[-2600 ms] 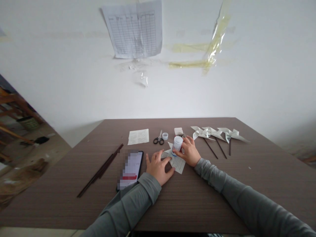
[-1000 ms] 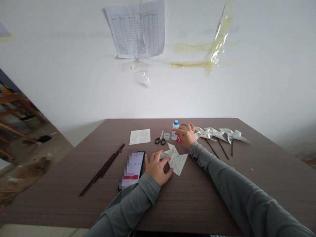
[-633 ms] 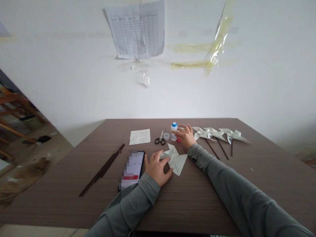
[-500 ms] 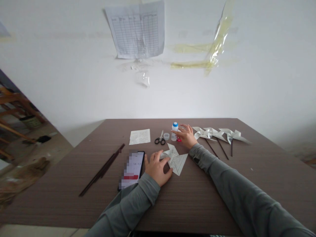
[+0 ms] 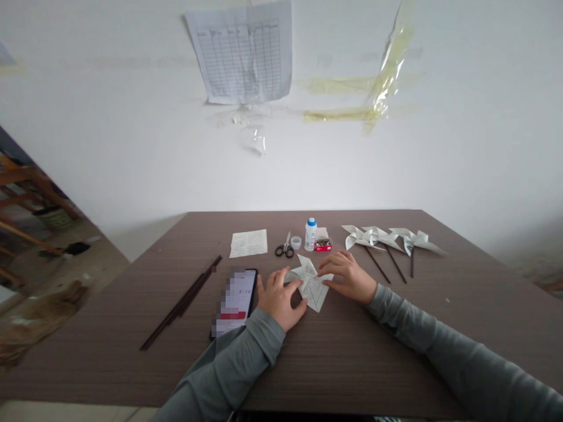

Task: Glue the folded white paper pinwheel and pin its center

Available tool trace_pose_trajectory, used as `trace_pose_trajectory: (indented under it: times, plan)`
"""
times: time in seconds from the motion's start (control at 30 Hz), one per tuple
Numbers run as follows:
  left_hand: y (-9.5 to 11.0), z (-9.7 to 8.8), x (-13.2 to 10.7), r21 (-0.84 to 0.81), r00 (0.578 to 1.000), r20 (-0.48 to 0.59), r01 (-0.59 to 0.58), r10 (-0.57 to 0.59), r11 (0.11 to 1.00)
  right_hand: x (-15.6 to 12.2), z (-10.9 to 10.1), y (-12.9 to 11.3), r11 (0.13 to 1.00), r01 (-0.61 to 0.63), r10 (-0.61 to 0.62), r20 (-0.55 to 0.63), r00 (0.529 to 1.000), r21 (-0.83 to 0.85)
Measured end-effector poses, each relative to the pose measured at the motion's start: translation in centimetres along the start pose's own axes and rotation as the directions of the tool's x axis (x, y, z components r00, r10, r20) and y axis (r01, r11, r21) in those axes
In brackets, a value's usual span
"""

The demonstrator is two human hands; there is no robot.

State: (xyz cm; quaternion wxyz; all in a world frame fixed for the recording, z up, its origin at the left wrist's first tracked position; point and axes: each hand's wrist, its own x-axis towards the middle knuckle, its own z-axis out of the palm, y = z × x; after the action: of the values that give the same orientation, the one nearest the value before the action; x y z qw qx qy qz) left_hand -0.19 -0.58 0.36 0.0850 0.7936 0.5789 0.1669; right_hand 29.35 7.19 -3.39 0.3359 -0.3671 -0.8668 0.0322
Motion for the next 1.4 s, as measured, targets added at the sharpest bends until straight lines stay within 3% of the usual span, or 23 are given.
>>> trace_pose_trajectory:
  times: [0.1, 0.3, 0.53, 1.0, 1.1, 1.3, 1.4]
  plan:
    - [0.0, 0.1, 0.1, -0.001, 1.000, -0.012, 0.009, -0.009, 1.000, -1.1, -0.1, -1.9, 0.999, 0.034, -0.038, 0.146, 0.988, 0.026]
    - [0.0, 0.4, 0.2, 0.015, 0.999, -0.047, 0.007, -0.006, 1.000, -0.7, 0.2, -4.1, 0.998, -0.047, 0.042, 0.121, 0.992, 0.039]
    - [0.1, 0.3, 0.2, 0.014, 0.999, -0.037, 0.003, -0.002, 1.000, 0.4, -1.3, -5.3, 0.993, -0.121, 0.117, 0.207, 0.971, 0.006]
    - [0.1, 0.3, 0.0, 0.009, 1.000, -0.014, 0.004, -0.004, 1.000, -0.7, -1.1, -2.6, 0.998, -0.067, 0.063, 0.178, 0.982, 0.018]
    - [0.3, 0.3, 0.1, 0.010, 1.000, -0.012, 0.014, -0.014, 1.000, -0.8, -0.7, -2.4, 0.994, -0.105, 0.099, 0.162, 0.982, 0.027]
    - [1.4, 0.4, 0.7, -0.009, 0.998, -0.057, 0.039, -0.039, 0.999, -0.7, 1.2, -2.3, 0.975, -0.208, 0.207, 0.023, 0.978, 0.072]
    - [1.8, 0.4, 1.1, -0.020, 0.997, -0.028, 0.077, -0.077, 0.997, -0.4, 1.9, -2.6, 0.960, -0.272, 0.274, -0.009, 0.962, 0.071]
